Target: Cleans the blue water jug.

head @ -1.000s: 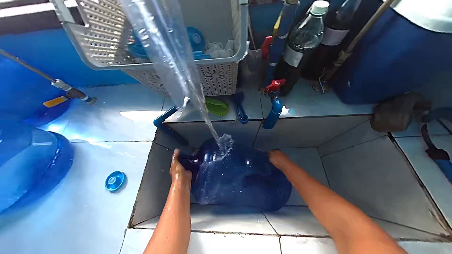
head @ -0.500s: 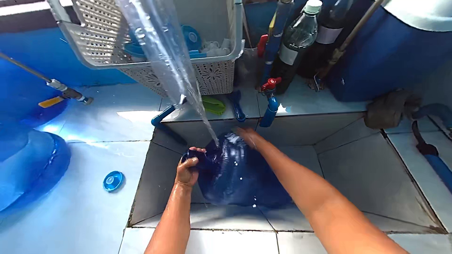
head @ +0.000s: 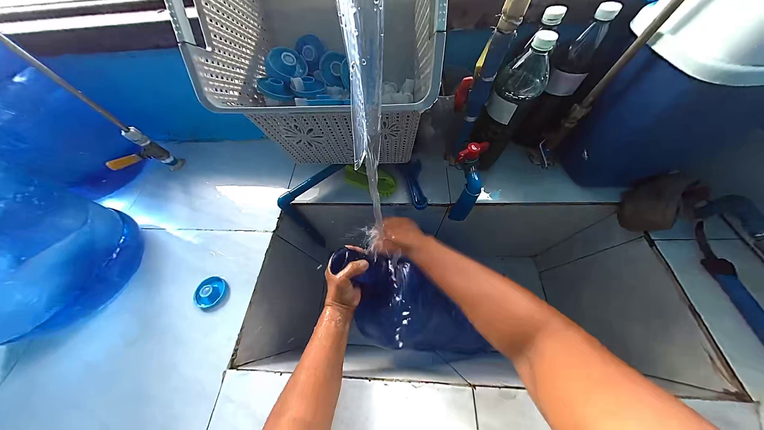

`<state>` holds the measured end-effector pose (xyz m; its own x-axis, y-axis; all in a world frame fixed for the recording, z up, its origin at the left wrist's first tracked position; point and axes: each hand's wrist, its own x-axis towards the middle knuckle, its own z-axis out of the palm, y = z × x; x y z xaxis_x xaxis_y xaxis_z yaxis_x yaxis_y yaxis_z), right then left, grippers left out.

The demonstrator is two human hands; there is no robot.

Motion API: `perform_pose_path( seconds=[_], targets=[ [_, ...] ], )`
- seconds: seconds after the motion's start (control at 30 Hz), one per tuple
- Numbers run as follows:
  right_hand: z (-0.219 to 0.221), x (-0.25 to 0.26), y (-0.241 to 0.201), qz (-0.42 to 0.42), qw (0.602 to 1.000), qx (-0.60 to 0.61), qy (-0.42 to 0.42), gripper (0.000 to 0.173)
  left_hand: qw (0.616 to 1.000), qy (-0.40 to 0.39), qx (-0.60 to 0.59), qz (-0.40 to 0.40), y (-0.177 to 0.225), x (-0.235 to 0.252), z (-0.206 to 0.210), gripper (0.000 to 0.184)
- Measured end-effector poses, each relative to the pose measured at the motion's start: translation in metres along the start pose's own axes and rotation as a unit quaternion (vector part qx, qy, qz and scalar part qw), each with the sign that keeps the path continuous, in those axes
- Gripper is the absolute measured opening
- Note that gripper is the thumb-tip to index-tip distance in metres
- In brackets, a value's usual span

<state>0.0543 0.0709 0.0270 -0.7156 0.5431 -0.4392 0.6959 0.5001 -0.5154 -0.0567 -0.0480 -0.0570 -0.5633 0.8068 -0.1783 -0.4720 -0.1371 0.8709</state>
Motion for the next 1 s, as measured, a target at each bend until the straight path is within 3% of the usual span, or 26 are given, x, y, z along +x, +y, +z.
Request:
perform_pose_path(
  seconds=[0.03, 0.07, 0.2, 0.23, 0.3, 0.37, 0.4, 0.43, 0.47, 0.5, 0.53, 0.57, 0.63, 0.67, 0.7, 0.73, 0.77, 0.8, 0.87, 0.9, 0.97, 1.0],
  targets=[
    [-0.012, 0.013, 0.013, 0.046, 0.999, -0.001, -0.005, 0.039, 0.999, -0.045, -0.008, 0.014, -0.002, 0.002, -0.005, 0.050],
    [-0.006, 0.014, 0.019, 0.038, 0.999, -0.016, 0.013, 0.039, 0.998, -0.054, -0.011, 0.024, -0.003, 0.008, -0.009, 0.053],
    [0.076, -0.046, -0.006, -0.218, 0.963, -0.088, 0.135, 0.031, 1.000, 0.010, 0.001, 0.014, -0.003, 0.028, -0.010, 0.033],
    [0.072, -0.049, -0.008, -0.218, 0.964, -0.075, 0.131, 0.031, 1.000, -0.018, 0.006, 0.007, -0.002, 0.025, -0.013, 0.038],
    [0.037, -0.036, 0.012, -0.125, 0.986, -0.018, 0.113, 0.031, 0.995, -0.096, 0.007, -0.001, 0.004, 0.016, -0.019, 0.057],
    [0.036, -0.019, 0.081, -0.038, 0.982, 0.053, 0.178, 0.026, 0.995, -0.096, -0.003, -0.015, 0.004, 0.014, -0.029, 0.057],
    [0.057, -0.017, 0.123, 0.011, 0.978, 0.065, 0.198, 0.028, 0.999, -0.032, 0.009, -0.018, 0.005, 0.018, -0.034, 0.047],
    [0.082, -0.020, 0.160, 0.079, 0.977, 0.076, 0.185, 0.034, 0.996, 0.070, 0.040, -0.022, 0.005, 0.026, -0.036, 0.032],
    [0.101, -0.029, 0.181, 0.136, 0.975, 0.085, 0.157, 0.039, 0.977, 0.199, 0.068, -0.037, 0.007, 0.036, -0.034, 0.031],
    [0.107, -0.038, 0.184, 0.170, 0.971, 0.107, 0.127, 0.043, 0.952, 0.288, 0.091, -0.055, 0.010, 0.043, -0.029, 0.038],
    [0.099, -0.044, 0.169, 0.181, 0.967, 0.141, 0.110, 0.045, 0.943, 0.309, 0.108, -0.059, 0.011, 0.042, -0.021, 0.038],
    [0.085, -0.047, 0.145, 0.159, 0.963, 0.180, 0.125, 0.045, 0.954, 0.273, 0.114, -0.045, 0.011, 0.036, -0.011, 0.033],
    [0.052, -0.039, 0.106, 0.057, 0.951, 0.224, 0.204, 0.041, 0.995, 0.072, 0.065, 0.000, 0.004, 0.025, -0.012, 0.025],
    [0.045, -0.035, 0.104, 0.026, 0.946, 0.224, 0.231, 0.039, 0.999, -0.027, 0.019, -0.007, -0.002, 0.024, -0.023, 0.034],
    [0.051, -0.032, 0.118, 0.026, 0.950, 0.201, 0.236, 0.038, 0.998, -0.059, 0.000, -0.024, -0.006, 0.023, -0.032, 0.037],
    [0.067, -0.033, 0.145, 0.055, 0.962, 0.164, 0.212, 0.037, 0.999, -0.010, 0.010, -0.038, -0.005, 0.020, -0.038, 0.029],
    [0.082, -0.038, 0.174, 0.108, 0.973, 0.128, 0.162, 0.039, 0.993, 0.093, 0.055, -0.053, 0.001, 0.019, -0.037, 0.024],
    [0.089, -0.043, 0.194, 0.162, 0.976, 0.102, 0.105, 0.041, 0.974, 0.191, 0.084, -0.084, 0.010, 0.024, -0.035, 0.038],
    [0.090, -0.047, 0.189, 0.220, 0.968, 0.107, 0.059, 0.046, 0.945, 0.291, 0.113, -0.095, 0.015, 0.029, -0.022, 0.041],
    [0.093, -0.051, 0.172, 0.212, 0.964, 0.135, 0.091, 0.047, 0.954, 0.271, 0.110, -0.071, 0.015, 0.028, -0.014, 0.032],
    [0.098, -0.056, 0.125, 0.127, 0.943, 0.173, 0.256, 0.047, 0.996, 0.074, 0.047, -0.006, 0.012, 0.028, -0.018, 0.024],
    [0.112, -0.057, 0.105, 0.042, 0.921, 0.159, 0.353, 0.044, 1.000, -0.014, 0.005, -0.002, 0.008, 0.030, -0.029, 0.028]
  ],
)
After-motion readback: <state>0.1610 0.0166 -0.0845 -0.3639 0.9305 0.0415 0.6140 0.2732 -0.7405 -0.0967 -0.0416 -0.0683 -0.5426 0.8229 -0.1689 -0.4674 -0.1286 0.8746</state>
